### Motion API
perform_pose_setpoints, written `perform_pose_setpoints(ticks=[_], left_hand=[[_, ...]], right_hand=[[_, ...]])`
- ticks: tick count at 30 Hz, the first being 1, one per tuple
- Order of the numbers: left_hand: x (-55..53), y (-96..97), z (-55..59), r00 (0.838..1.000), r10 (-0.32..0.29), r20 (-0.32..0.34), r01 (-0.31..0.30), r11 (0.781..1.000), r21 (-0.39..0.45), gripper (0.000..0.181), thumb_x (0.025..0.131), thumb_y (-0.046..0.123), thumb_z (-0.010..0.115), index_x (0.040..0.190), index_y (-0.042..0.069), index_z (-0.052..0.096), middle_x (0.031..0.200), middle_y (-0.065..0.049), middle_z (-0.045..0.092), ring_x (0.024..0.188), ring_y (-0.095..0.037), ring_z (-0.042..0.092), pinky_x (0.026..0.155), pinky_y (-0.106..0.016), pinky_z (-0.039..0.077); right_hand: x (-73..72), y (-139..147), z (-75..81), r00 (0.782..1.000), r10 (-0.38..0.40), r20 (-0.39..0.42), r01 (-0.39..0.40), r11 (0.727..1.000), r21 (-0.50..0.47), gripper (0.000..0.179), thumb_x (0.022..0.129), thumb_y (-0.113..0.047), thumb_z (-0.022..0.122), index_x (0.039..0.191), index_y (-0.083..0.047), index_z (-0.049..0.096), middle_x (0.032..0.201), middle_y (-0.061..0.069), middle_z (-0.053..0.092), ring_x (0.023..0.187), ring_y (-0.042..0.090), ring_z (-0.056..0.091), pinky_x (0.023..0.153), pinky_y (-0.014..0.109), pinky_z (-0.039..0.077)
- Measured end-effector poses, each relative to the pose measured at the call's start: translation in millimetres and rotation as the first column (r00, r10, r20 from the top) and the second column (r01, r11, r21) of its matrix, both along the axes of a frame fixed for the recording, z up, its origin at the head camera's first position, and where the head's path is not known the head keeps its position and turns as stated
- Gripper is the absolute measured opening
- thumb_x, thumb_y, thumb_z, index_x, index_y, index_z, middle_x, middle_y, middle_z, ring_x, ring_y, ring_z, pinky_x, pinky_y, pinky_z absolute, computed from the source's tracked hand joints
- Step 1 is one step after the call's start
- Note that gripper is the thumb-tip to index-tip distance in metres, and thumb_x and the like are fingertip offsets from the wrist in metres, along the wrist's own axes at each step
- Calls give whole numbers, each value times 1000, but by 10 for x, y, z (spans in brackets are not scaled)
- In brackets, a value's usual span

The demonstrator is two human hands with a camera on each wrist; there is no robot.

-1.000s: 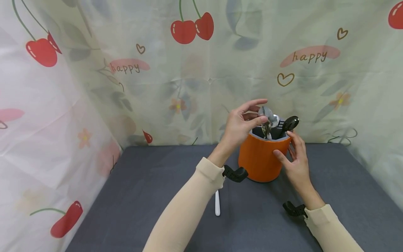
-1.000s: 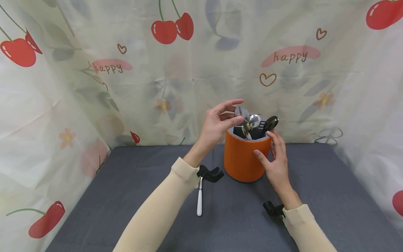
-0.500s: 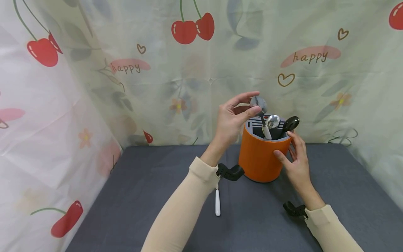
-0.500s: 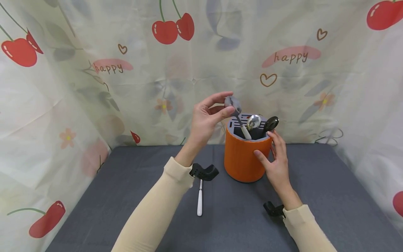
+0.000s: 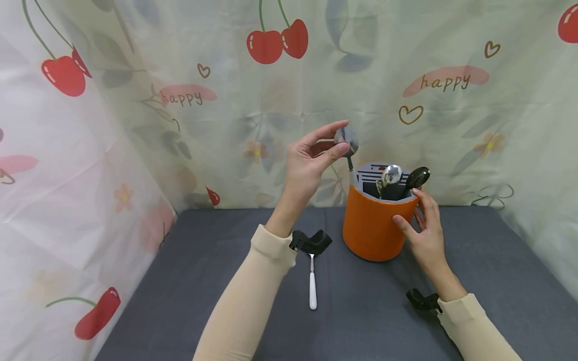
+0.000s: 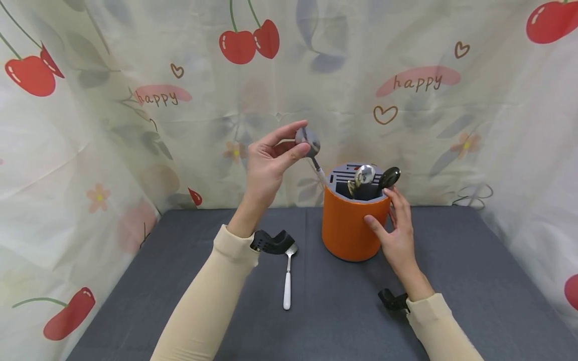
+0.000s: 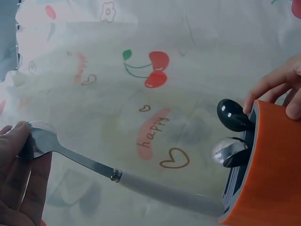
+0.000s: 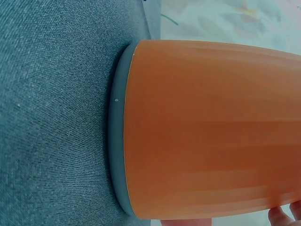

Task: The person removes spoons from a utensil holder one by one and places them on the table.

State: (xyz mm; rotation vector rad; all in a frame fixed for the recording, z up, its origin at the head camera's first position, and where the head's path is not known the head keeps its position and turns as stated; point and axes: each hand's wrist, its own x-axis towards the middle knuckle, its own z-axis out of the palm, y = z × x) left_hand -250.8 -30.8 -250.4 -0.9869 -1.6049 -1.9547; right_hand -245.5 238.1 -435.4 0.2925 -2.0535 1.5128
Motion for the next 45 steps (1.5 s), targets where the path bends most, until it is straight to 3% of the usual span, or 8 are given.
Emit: perform_pose_setpoints(ticks=[6, 13, 19, 22, 27, 35, 41, 45], left_hand=[[-28, -154, -47, 997, 81, 4, -80, 996, -38, 39, 91, -7, 77, 129, -7, 70, 123, -14, 72, 96, -19, 71, 83, -33, 61], [-67, -311, -146, 994, 73, 85, -71, 997, -25, 40, 91, -7, 76, 130, -5, 70, 110, -2, 74, 92, -14, 72, 85, -34, 62], [-113, -389, -287, 986, 62, 157, -56, 998, -43, 40, 93, -4, 75, 132, -4, 69, 103, 4, 74, 92, -11, 72, 88, -35, 61], [-136, -428, -358, 981, 68, 181, -59, 997, -55, 39, 94, -3, 74, 133, -4, 69, 102, 7, 73, 92, -10, 71, 87, -32, 61], [-148, -518, -445, 970, 84, 226, -72, 995, -62, 39, 94, -2, 75, 132, -1, 70, 106, 5, 73, 95, -11, 69, 87, -30, 60], [-178, -662, -577, 958, 95, 272, -61, 989, -131, 37, 95, -1, 74, 132, -2, 70, 103, 4, 73, 94, -11, 69, 86, -31, 60], [-182, -771, -650, 952, 122, 280, -71, 980, -184, 37, 96, 1, 74, 133, 0, 70, 111, -4, 71, 96, -12, 69, 84, -31, 60], [-165, -835, -693, 940, 138, 311, -76, 976, -204, 37, 96, 3, 74, 133, 1, 70, 118, -8, 69, 99, -13, 68, 84, -30, 60]], right_hand=[[65, -39, 81, 1000, 0, -2, 0, 1000, 2, 75, 93, 9, 71, 159, -13, 42, 165, 3, 31, 150, 21, 35, 125, 46, 28], [216, -140, 232, 1000, 15, -14, -15, 1000, -6, 71, 96, 5, 70, 158, -10, 41, 165, 8, 30, 149, 22, 35, 126, 46, 26], [91, -39, 112, 1000, -4, -18, 4, 1000, -6, 74, 93, 10, 71, 158, -12, 43, 165, 4, 31, 149, 21, 36, 124, 32, 29], [32, 4, 39, 1000, -7, -14, 7, 1000, -4, 75, 93, 9, 72, 158, -13, 43, 165, 3, 31, 149, 20, 36, 125, 38, 29], [24, -2, 28, 1000, 2, -12, -2, 1000, -9, 75, 93, 9, 72, 158, -14, 43, 166, 2, 30, 148, 20, 35, 124, 53, 27], [250, -166, 297, 999, 19, -28, -20, 1000, -15, 70, 94, 9, 71, 156, -8, 43, 165, 8, 31, 148, 21, 35, 125, 51, 27], [255, -164, 301, 1000, 17, -21, -17, 1000, -12, 71, 94, 9, 70, 157, -9, 43, 164, 8, 31, 147, 20, 36, 125, 50, 27], [195, -128, 225, 1000, 14, -12, -14, 1000, -13, 72, 94, 8, 70, 158, -11, 42, 165, 7, 31, 147, 20, 36, 125, 48, 27]])
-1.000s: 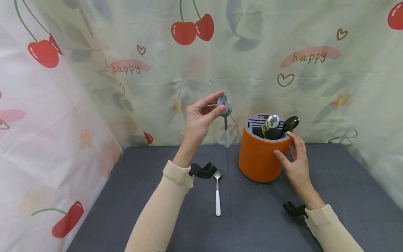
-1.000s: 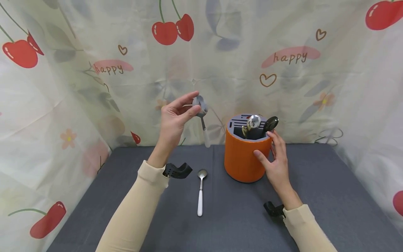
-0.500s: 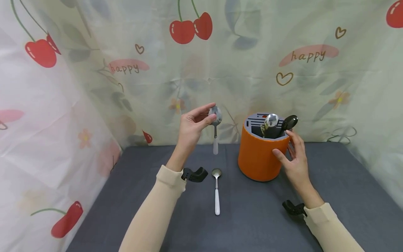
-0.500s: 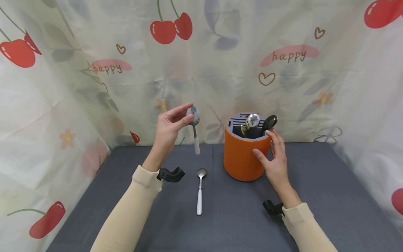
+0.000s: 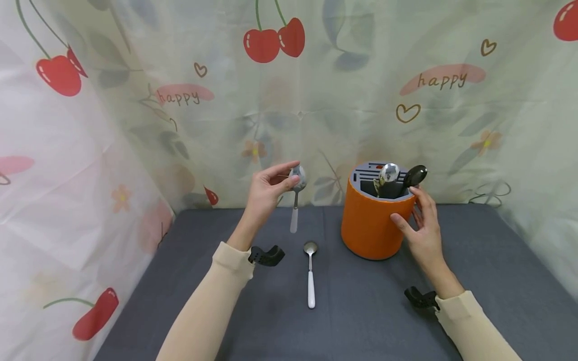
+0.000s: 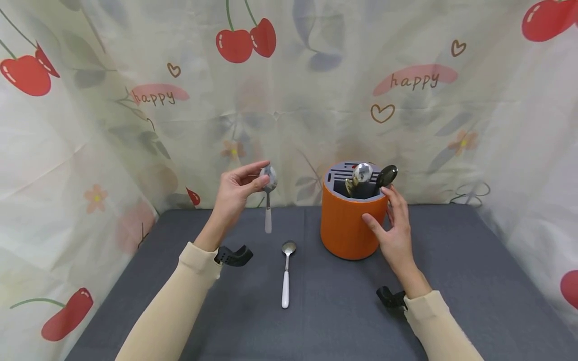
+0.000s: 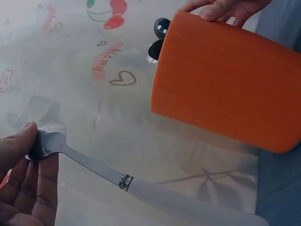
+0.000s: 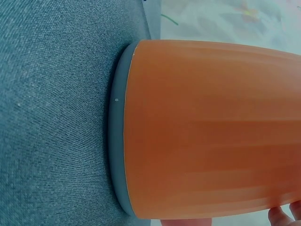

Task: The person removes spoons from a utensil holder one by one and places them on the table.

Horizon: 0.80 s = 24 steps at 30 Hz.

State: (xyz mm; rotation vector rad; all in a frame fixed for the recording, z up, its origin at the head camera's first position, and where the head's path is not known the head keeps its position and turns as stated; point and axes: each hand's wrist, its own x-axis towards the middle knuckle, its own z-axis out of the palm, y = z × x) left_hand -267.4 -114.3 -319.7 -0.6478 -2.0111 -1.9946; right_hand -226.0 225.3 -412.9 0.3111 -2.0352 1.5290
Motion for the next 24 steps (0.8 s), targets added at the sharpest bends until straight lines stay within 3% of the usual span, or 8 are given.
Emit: perform_pose_setpoints(ticks=[6, 15, 24], left_hand=[[2, -116, -86, 999, 10, 50, -11, 1000, 6, 38, 97, 5, 74, 135, 2, 70, 120, -9, 69, 100, -14, 68, 84, -30, 60], [3, -269, -226, 989, 29, 143, -28, 1000, -9, 38, 97, 8, 75, 134, 1, 69, 107, -3, 68, 88, -10, 69, 81, -30, 61], [-42, -330, -395, 954, 16, 299, 1, 998, -57, 40, 97, 5, 74, 136, 0, 68, 107, -6, 66, 87, -13, 69, 83, -31, 62]], right_hand=[[-157, 97, -182, 1000, -15, 10, 15, 1000, 5, 75, 93, 8, 73, 159, -13, 42, 165, 3, 31, 147, 19, 36, 125, 45, 27], [-193, 144, -221, 1000, -11, 2, 11, 1000, 13, 77, 92, 6, 74, 159, -17, 42, 167, -1, 29, 149, 21, 36, 125, 44, 28], [-190, 132, -218, 1000, -21, 17, 21, 1000, 22, 76, 94, 5, 73, 159, -15, 41, 167, 2, 28, 149, 21, 35, 125, 43, 27]])
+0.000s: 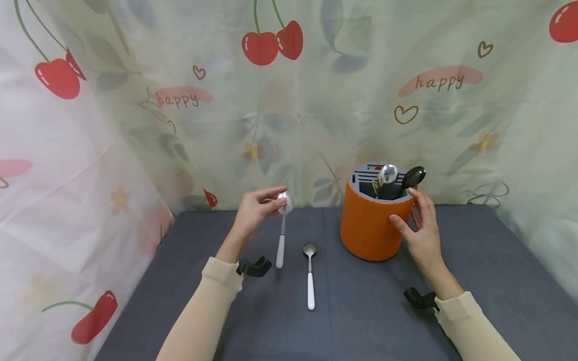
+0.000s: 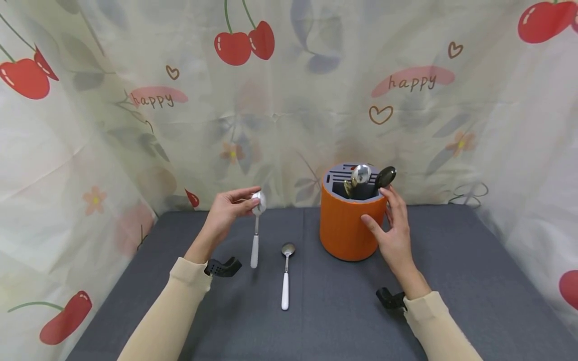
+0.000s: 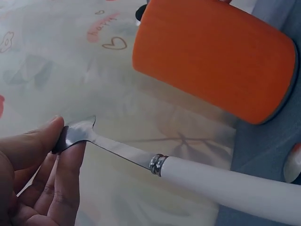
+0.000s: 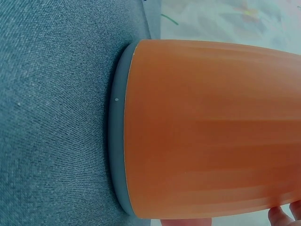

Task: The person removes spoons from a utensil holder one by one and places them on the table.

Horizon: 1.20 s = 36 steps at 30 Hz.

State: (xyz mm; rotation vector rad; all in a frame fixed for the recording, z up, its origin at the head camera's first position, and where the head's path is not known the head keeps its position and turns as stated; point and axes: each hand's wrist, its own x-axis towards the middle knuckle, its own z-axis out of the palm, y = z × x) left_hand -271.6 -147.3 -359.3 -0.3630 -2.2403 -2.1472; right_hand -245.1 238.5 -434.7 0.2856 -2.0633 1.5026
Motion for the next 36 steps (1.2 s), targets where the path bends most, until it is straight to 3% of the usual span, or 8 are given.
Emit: perform_pose_setpoints(ticks=[6, 13, 21, 29, 36], left_hand=[[-18, -57, -126, 999, 1, 52, 1, 1000, -30, 38, 99, 9, 73, 136, 5, 70, 110, -7, 66, 93, -14, 71, 87, -33, 61], [-15, -109, -348, 993, -4, 117, 8, 999, -38, 37, 100, 11, 72, 137, 6, 69, 116, -7, 70, 98, -13, 71, 84, -29, 61], [39, -130, -609, 984, 5, 180, -6, 1000, 7, 34, 101, 7, 69, 135, 3, 70, 111, -4, 74, 99, -11, 71, 80, -28, 62], [79, -95, -926, 970, -18, 241, 3, 998, 65, 36, 101, 6, 68, 136, 0, 68, 132, -14, 70, 98, -10, 72, 77, -23, 60], [52, -90, -1109, 955, -4, 297, -32, 993, 116, 35, 101, 4, 68, 135, -2, 68, 131, -16, 70, 94, -11, 72, 75, -20, 60]], right_hand=[[74, -48, 85, 1000, 11, -8, -11, 1000, -3, 75, 94, 9, 71, 159, -14, 42, 166, 3, 29, 149, 20, 35, 125, 49, 28], [218, -138, 225, 999, 25, -21, -26, 1000, -13, 72, 96, 6, 70, 159, -12, 41, 166, 7, 29, 148, 18, 36, 125, 51, 27], [248, -155, 274, 1000, 21, -20, -21, 1000, -1, 71, 95, 9, 70, 158, -10, 42, 165, 9, 30, 147, 18, 36, 124, 51, 28], [166, -93, 172, 1000, 14, -12, -14, 1000, -3, 74, 94, 8, 71, 159, -14, 42, 166, 4, 29, 149, 20, 35, 125, 49, 28], [252, -157, 273, 999, 30, -25, -30, 1000, -8, 70, 95, 8, 69, 157, -9, 42, 167, 8, 28, 150, 20, 34, 124, 54, 27]])
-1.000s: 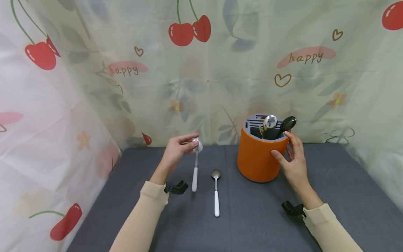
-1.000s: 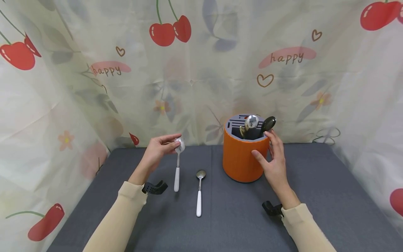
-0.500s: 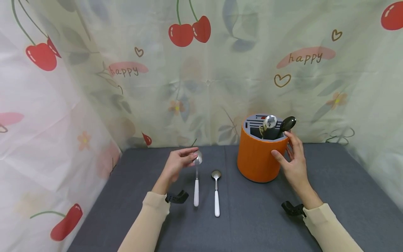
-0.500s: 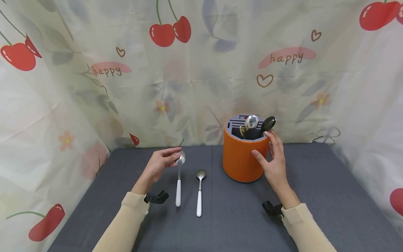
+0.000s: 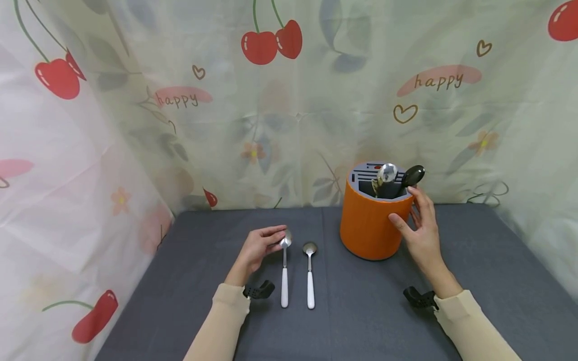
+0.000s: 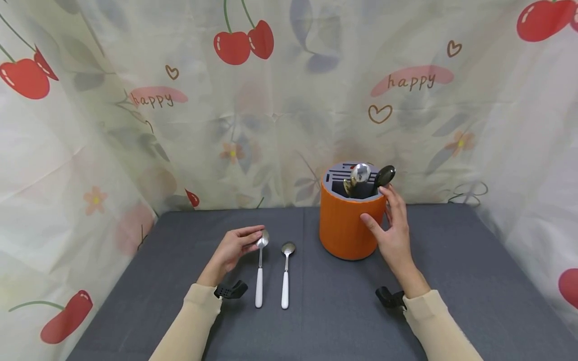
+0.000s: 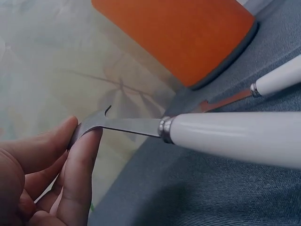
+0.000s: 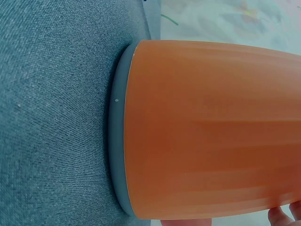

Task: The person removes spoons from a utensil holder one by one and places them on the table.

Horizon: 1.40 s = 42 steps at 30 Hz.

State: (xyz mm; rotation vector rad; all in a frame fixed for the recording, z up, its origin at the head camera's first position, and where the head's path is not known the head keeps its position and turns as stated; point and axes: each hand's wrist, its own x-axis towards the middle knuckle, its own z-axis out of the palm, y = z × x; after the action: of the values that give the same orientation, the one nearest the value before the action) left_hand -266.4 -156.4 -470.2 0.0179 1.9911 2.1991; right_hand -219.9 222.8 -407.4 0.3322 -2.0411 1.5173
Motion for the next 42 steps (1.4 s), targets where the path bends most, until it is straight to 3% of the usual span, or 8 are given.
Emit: perform_pose_setpoints(ticks=[7, 19, 24, 31, 42], left_hand=[[-44, 16, -141, 1000, 10, 25, -11, 1000, 7, 38, 102, 3, 66, 138, -5, 64, 138, -20, 65, 98, -8, 70, 80, -21, 59], [-55, 35, -241, 998, -8, 61, 7, 1000, 29, 40, 102, -4, 62, 141, -7, 60, 145, -24, 58, 106, -11, 70, 93, -29, 59], [-44, 44, -282, 998, -20, 63, 21, 1000, -19, 39, 101, -5, 62, 140, -9, 60, 135, -25, 65, 101, -10, 71, 92, -29, 59], [-11, 56, -332, 1000, -23, 0, 23, 998, -63, 39, 100, -8, 63, 138, -15, 58, 116, -23, 72, 95, -11, 71, 88, -28, 60], [1, 79, -357, 999, 38, 10, -36, 994, -107, 33, 99, -8, 64, 132, -11, 65, 112, -23, 74, 87, -10, 73, 82, -26, 61]], right_hand=[[-10, -5, -14, 1000, 3, -7, -3, 1000, -9, 70, 95, 9, 69, 157, -9, 43, 166, 7, 30, 150, 21, 35, 123, 57, 27], [-19, 4, 11, 1000, 3, -14, -3, 1000, -14, 69, 95, 9, 69, 157, -8, 42, 166, 8, 30, 150, 23, 35, 125, 50, 27], [-23, 16, -3, 1000, -3, -12, 3, 1000, -13, 70, 95, 8, 69, 158, -9, 42, 165, 6, 30, 150, 22, 35, 125, 48, 27], [-29, 16, -4, 1000, -1, -9, 1, 1000, -11, 72, 95, 9, 69, 158, -12, 42, 165, 5, 31, 150, 22, 35, 125, 47, 27], [-42, 23, -45, 1000, -6, 8, 6, 1000, 3, 71, 96, 7, 70, 159, -11, 40, 167, 6, 27, 151, 25, 33, 126, 49, 25]])
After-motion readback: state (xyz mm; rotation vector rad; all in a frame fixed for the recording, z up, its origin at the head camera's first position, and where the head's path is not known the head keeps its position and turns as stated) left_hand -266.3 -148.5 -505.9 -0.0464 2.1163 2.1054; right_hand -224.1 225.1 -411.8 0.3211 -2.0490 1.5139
